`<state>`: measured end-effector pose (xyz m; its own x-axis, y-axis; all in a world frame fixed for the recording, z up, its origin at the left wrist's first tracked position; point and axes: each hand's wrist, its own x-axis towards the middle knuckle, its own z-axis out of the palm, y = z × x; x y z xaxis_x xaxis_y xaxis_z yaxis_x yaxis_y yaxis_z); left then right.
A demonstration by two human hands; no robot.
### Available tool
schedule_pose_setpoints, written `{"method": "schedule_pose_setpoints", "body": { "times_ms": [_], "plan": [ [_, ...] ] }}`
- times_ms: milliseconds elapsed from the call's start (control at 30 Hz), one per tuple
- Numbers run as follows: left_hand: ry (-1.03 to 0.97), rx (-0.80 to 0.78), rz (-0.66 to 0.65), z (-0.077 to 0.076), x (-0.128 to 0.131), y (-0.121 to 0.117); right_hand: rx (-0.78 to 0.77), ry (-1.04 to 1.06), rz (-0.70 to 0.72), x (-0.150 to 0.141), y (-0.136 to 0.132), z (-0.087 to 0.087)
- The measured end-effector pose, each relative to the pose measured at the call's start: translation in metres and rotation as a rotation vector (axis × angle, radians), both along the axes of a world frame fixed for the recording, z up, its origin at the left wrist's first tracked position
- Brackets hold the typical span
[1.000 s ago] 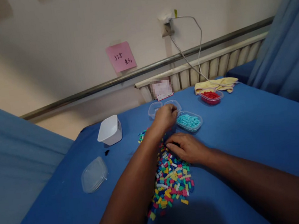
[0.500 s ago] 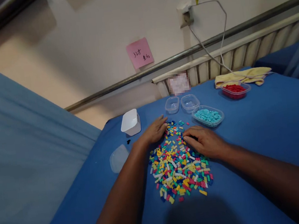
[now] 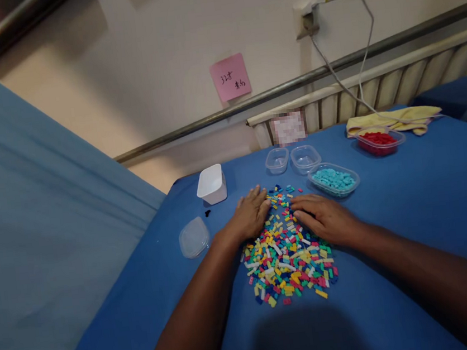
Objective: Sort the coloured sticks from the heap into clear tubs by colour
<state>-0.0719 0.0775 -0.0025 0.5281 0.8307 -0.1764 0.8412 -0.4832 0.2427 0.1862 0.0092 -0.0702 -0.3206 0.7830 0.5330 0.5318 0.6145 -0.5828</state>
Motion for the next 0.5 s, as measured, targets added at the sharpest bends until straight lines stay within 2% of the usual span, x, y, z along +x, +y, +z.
{"method": "schedule_pose_setpoints", "body": {
  "times_ms": [67,233,333,433,500],
  "plan": [
    [-0.006,0.017,0.065,0.003,-0.006,-0.012,0.012,-0.053,-0.013,-0.001,0.000,-0.004],
    [-0.006,-0.105,-0.019,0.003,-0.020,-0.043,-0.029,-0.225,-0.088,-0.006,0.000,-0.009],
    [0.004,-0.129,-0.007,0.012,-0.026,-0.058,-0.036,-0.250,-0.077,-0.006,-0.001,-0.006],
    [-0.022,-0.042,0.014,0.031,-0.026,-0.074,-0.006,-0.202,-0.086,-0.004,0.000,-0.007],
    [-0.121,0.066,-0.039,0.041,-0.016,-0.091,0.012,-0.191,-0.127,-0.003,0.001,-0.011]
  ]
}}
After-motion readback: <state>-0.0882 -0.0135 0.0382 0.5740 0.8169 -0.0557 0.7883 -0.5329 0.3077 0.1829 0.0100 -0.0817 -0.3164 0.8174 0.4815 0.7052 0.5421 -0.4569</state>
